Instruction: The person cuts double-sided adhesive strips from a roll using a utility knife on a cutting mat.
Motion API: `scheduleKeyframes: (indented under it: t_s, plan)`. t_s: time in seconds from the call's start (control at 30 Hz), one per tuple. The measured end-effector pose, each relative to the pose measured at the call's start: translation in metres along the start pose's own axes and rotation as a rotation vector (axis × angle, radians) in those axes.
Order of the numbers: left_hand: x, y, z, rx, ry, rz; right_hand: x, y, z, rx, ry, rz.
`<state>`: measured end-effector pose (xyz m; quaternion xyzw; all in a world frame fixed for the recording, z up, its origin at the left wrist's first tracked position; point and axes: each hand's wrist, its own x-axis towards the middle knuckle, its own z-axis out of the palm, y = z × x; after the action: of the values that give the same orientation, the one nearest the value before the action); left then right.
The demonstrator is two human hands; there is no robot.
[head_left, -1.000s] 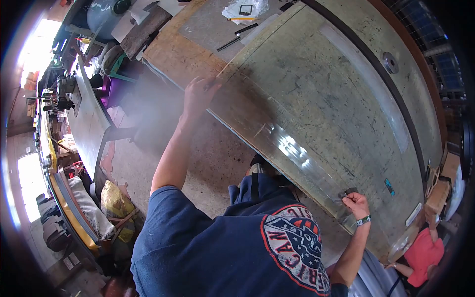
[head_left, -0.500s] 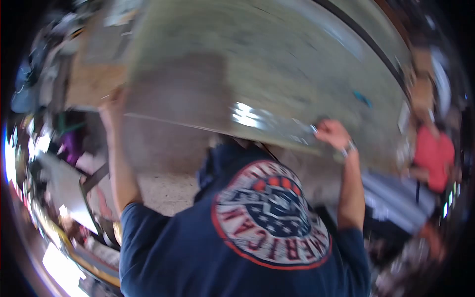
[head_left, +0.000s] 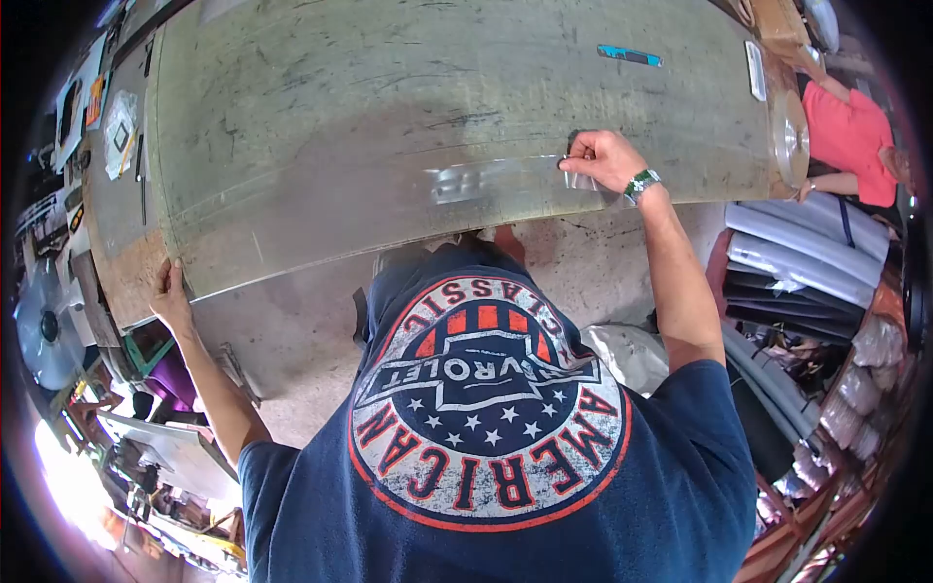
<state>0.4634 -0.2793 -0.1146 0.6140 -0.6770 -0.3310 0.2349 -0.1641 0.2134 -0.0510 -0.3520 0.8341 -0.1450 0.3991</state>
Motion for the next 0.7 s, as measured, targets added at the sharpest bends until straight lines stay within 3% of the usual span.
scheduleKeyframes:
  t_s: [0.7]
  plan:
    - [0.005, -0.011, -0.003, -0.04, 0.005, -0.054, 0.008, 0.001, -0.002, -0.066, 0.001, -0.029]
